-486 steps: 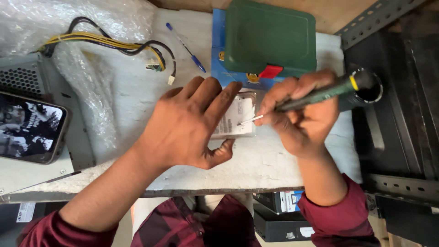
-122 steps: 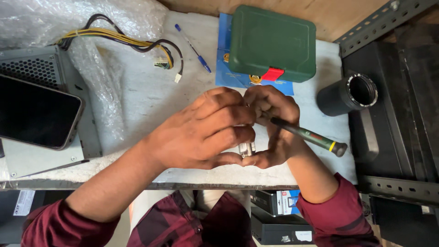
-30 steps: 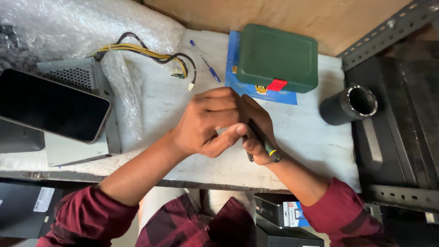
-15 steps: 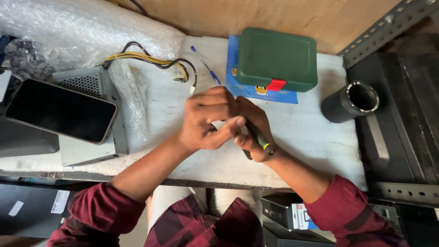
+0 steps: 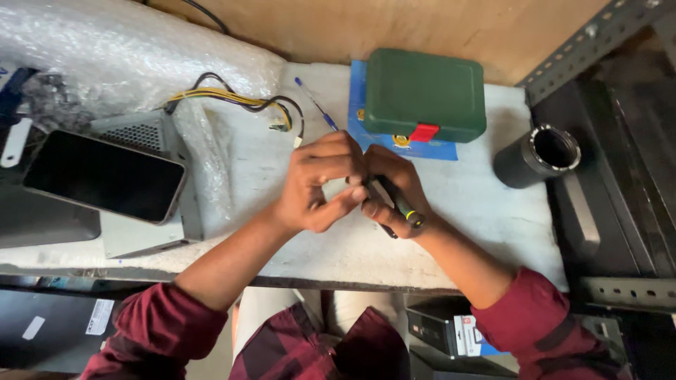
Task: The person uses a screwdriver to remove screws from a hard drive, then flips it over and continues unscrewing the casing. The person handles the hard drive and screwdriver throughout the clip.
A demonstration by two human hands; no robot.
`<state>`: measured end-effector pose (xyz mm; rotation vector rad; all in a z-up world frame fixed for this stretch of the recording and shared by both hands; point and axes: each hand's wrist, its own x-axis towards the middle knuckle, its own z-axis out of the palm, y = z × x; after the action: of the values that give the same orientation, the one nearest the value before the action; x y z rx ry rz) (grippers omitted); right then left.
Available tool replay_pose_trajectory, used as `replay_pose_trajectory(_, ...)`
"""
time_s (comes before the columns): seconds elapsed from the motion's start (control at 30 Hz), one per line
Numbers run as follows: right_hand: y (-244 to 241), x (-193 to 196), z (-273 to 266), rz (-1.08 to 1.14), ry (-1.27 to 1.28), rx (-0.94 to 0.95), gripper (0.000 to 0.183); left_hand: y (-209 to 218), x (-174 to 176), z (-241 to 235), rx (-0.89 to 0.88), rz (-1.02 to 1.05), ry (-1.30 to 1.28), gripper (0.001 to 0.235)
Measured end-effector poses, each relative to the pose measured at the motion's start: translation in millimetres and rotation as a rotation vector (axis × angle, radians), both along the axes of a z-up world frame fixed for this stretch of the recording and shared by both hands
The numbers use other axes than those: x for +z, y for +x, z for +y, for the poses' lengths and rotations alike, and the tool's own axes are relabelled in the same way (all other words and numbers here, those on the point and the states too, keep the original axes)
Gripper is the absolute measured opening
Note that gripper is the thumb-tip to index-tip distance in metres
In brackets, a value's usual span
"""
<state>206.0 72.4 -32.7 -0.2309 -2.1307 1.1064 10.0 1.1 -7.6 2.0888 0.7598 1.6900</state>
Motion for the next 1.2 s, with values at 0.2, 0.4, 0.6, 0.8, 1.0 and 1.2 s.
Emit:
replay_pose_trajectory(0.2,10,-13,17,0.046,-0.156,-0.065,0.064,-4,4,-3,0.047,0.199,0.121,0.057)
replay_pose_trajectory(0.4,17,-45,25,0.226,-0.957,0.158,0.060,8,-4,-10,0.214,0.588,0.431,0.042)
replay_pose_trajectory(0.6,21,-73,28,0.082,-0.842,0.007,0.047,13,-2,-9,0.453,0.872,0.505,0.028)
replay_pose_trajectory(0.8,15,-67,28,-0.086,-0.757,0.120,0.058,14,-4,-4,0.366,0.723,0.424,0.033)
replay_pose_trajectory(1.0,13,-52,6,-0.118,-0.808,0.247,0.088,-1,-4,1,0.372,0.419,0.311,0.058)
replay_pose_trajectory(1.2,8,-40,-3,-0.236,-0.502,0.319,0.093,-4,-6,-2,0.137,0.293,0.270,0.050)
